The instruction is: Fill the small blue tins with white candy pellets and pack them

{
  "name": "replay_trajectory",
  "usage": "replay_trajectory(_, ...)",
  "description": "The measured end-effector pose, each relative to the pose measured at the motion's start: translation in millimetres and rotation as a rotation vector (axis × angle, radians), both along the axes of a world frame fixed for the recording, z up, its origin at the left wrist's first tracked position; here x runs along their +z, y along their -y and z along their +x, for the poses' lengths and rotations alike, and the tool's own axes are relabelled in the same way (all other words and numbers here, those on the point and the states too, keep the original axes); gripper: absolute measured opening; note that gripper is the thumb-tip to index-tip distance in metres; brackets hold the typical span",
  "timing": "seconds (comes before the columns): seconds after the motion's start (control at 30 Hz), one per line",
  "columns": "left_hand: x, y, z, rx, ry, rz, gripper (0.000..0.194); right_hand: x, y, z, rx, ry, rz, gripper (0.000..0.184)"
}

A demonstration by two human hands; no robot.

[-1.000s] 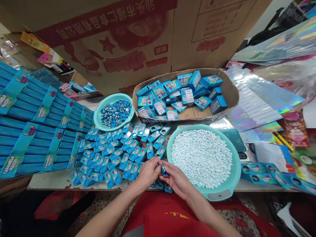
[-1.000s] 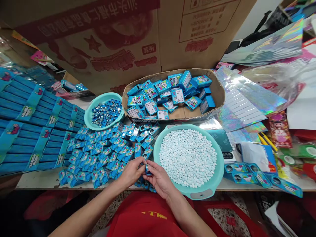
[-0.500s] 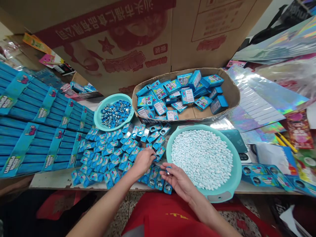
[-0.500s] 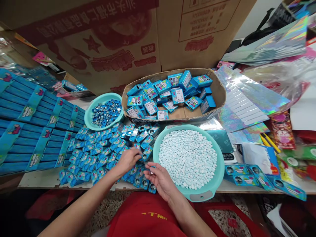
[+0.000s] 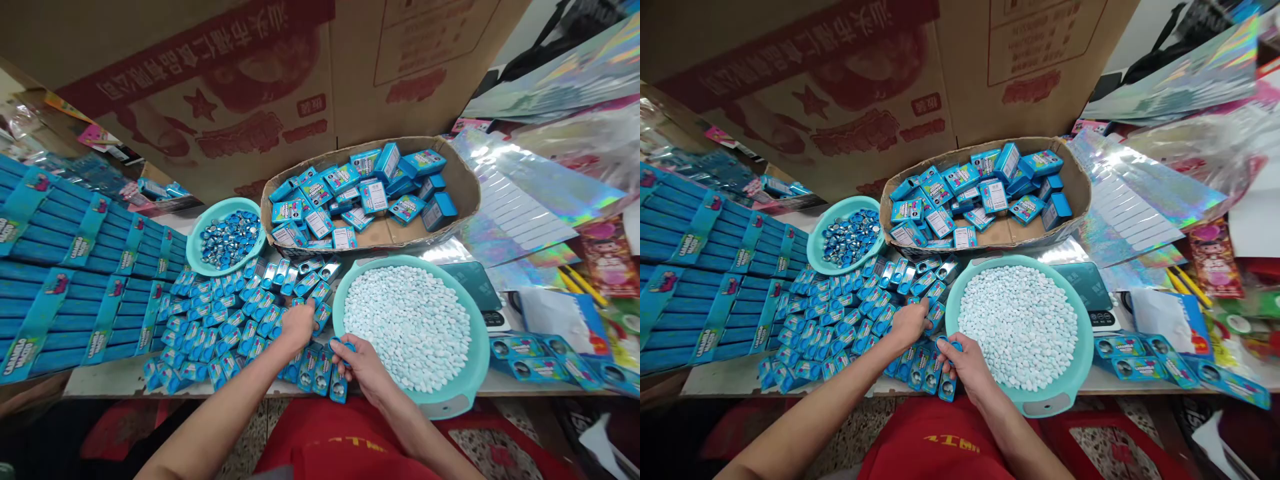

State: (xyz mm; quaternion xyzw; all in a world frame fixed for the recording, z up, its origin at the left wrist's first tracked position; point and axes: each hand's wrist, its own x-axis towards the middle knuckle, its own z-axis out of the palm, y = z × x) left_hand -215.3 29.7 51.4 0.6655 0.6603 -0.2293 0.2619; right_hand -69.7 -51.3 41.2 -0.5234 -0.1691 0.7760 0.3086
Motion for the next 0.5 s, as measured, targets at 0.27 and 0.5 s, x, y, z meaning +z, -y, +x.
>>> replay_trajectory(0.27, 17.1, 33, -11, 0.261, 0.823, -0.1, 0.036, -0.1, -7, 2, 0.066, 0.17, 0.099, 0.032)
replay_trajectory(0.5, 15.6, 43, -36, 0.603, 1.029, -0.193, 0.023, 11.5, -6, -10, 0.131, -0.15, 0.079, 0.036)
